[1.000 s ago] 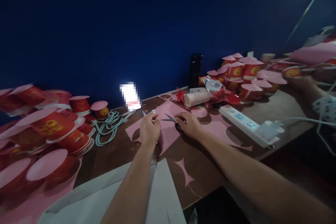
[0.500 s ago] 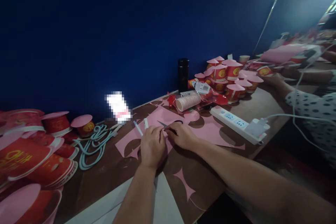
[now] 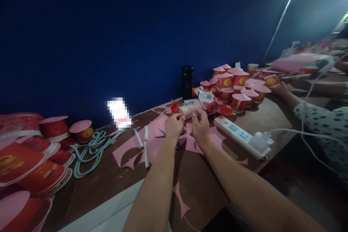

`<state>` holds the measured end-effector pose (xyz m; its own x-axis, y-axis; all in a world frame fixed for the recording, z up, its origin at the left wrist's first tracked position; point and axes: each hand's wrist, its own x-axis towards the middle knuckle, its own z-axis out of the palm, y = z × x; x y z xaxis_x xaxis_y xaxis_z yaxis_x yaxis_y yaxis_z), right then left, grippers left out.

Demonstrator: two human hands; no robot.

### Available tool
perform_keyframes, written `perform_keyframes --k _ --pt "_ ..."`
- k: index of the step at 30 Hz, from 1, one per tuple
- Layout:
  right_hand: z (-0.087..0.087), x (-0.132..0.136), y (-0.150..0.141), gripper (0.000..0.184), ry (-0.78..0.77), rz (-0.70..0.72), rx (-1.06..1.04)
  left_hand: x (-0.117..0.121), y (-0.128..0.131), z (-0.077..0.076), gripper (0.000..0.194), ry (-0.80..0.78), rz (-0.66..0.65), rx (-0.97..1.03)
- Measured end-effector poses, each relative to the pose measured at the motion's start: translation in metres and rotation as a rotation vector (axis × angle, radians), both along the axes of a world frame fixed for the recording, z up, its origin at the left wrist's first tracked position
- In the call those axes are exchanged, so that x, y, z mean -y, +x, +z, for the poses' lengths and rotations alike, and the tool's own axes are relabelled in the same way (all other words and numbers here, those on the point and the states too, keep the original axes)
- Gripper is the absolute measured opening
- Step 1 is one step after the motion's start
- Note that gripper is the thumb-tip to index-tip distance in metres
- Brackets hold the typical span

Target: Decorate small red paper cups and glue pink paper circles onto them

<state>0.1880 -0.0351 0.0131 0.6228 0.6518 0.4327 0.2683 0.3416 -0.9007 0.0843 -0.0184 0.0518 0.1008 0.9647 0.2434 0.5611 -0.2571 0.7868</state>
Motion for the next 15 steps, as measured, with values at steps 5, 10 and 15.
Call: perform_keyframes --k 5,10,15 --pt "-0.004 -0.007 0.009 0.03 -0.076 0.027 -0.126 -0.021 0.025 -0.027 0.026 -0.015 0.042 -0.067" --pt "-0.011 -0.007 0.0 0.033 -0.207 0.114 -0.108 -0.023 0.022 -0.047 0.026 0.084 -0.047 -0.059" --pt "-0.017 -0.013 0.003 0.032 -0.299 0.083 -0.123 -0.017 0.021 -0.043 0.024 0.153 -0.091 -0.125"
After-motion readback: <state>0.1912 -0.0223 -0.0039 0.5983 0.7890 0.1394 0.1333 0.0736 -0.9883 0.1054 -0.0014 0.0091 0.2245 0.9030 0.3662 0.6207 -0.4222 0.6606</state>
